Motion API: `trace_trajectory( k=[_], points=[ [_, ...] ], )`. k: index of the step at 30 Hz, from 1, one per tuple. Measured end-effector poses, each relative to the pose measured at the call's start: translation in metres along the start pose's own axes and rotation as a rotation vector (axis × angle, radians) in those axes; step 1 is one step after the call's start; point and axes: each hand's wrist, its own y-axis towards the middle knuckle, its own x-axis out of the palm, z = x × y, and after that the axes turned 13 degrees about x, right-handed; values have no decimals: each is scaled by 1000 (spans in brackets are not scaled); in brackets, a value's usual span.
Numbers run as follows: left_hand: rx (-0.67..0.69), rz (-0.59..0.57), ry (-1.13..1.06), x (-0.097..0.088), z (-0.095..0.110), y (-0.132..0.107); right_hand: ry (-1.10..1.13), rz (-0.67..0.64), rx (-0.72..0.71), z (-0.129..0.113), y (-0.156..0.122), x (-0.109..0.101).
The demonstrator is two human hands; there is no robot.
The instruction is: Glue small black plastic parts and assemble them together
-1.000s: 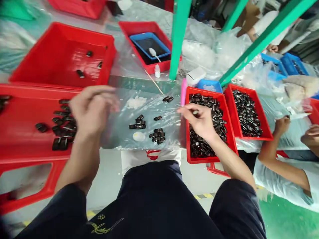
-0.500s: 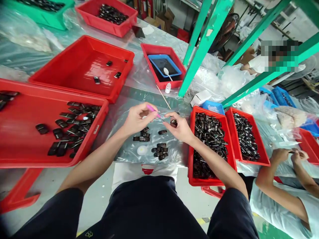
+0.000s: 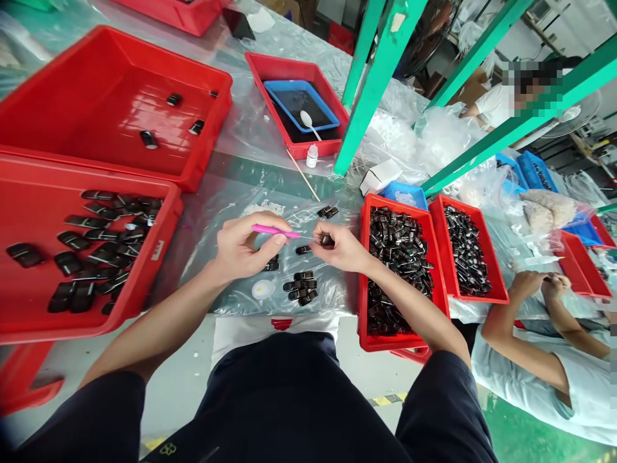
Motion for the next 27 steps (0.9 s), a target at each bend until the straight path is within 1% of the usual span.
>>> trace_trajectory(
  k=[4, 12, 20, 27],
  points=[
    [47, -77, 5, -2, 1, 2, -6, -37, -11, 0, 2, -1],
    [61, -142, 8, -2, 0, 0, -8, -101, 35, -1, 2, 2],
    [85, -215, 40, -2, 3, 2, -146, -76, 40, -3, 0, 0],
    [110, -244, 85, -3, 4, 1, -235, -70, 47, -4, 2, 3]
  ],
)
